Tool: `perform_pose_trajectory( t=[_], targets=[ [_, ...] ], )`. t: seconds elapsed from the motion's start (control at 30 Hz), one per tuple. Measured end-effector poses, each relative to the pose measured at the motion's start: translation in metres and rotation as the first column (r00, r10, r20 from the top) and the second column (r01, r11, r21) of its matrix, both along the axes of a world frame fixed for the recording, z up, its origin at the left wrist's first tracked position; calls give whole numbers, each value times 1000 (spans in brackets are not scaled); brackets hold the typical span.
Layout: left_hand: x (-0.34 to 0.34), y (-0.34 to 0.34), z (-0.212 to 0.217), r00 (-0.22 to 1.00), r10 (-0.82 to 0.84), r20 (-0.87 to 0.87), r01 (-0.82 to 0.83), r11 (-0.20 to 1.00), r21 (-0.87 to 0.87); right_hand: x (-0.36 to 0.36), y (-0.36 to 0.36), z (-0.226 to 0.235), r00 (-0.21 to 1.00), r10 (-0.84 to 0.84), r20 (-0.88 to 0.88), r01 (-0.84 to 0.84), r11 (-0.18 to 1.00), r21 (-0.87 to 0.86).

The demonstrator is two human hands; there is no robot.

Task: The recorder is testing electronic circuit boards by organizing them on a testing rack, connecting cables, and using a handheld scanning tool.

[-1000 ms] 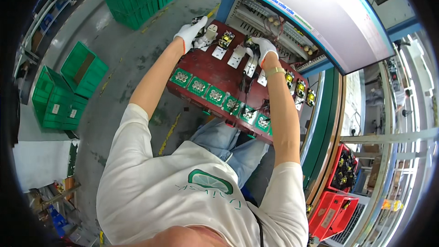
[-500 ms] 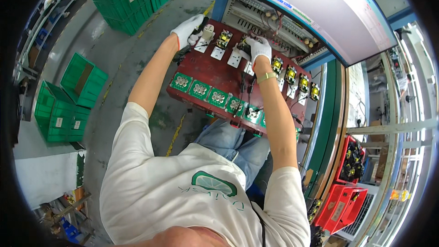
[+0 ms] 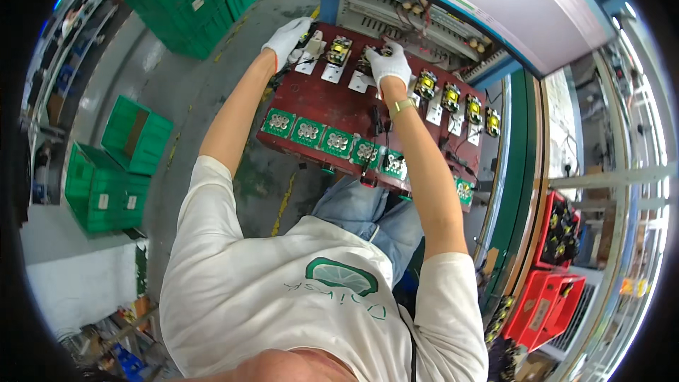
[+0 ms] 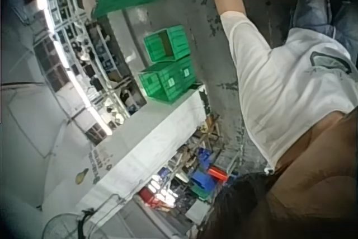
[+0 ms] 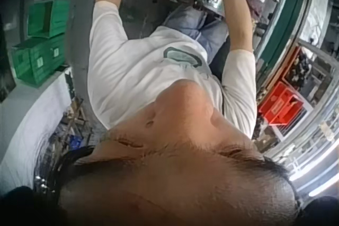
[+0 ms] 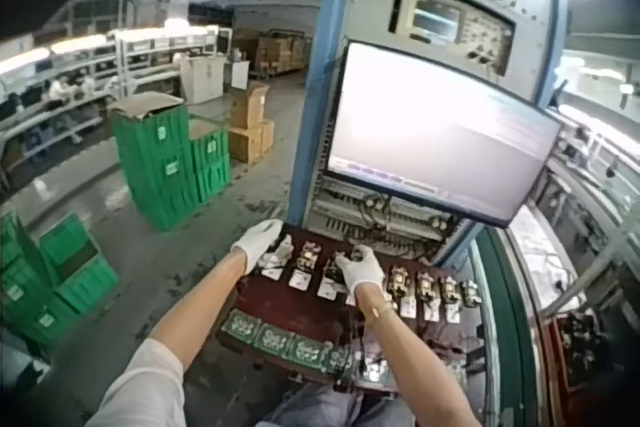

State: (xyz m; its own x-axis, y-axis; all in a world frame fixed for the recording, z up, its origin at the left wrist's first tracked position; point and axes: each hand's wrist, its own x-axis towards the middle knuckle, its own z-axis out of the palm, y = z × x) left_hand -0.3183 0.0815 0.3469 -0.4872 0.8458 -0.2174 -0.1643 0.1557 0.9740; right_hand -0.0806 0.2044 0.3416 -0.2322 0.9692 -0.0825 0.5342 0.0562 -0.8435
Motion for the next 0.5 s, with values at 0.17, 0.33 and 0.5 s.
perform_pose_trajectory(
  t=[0.17, 0.33, 0.5],
  targets=[
    [-4, 9, 11, 993, -38, -115, 24, 993, -119, 27, 24, 20, 996, 50, 74, -55, 996, 66],
    [-1, 31, -14, 852, -81, -517, -30, 979, -203, 43, 48, 28, 998, 41, 43, -42, 999, 18],
    [14, 22, -17, 525, 110, -844, -308, 949, -68, 40, 47, 23, 993, 53, 108, -43, 995, -91]
  ],
)
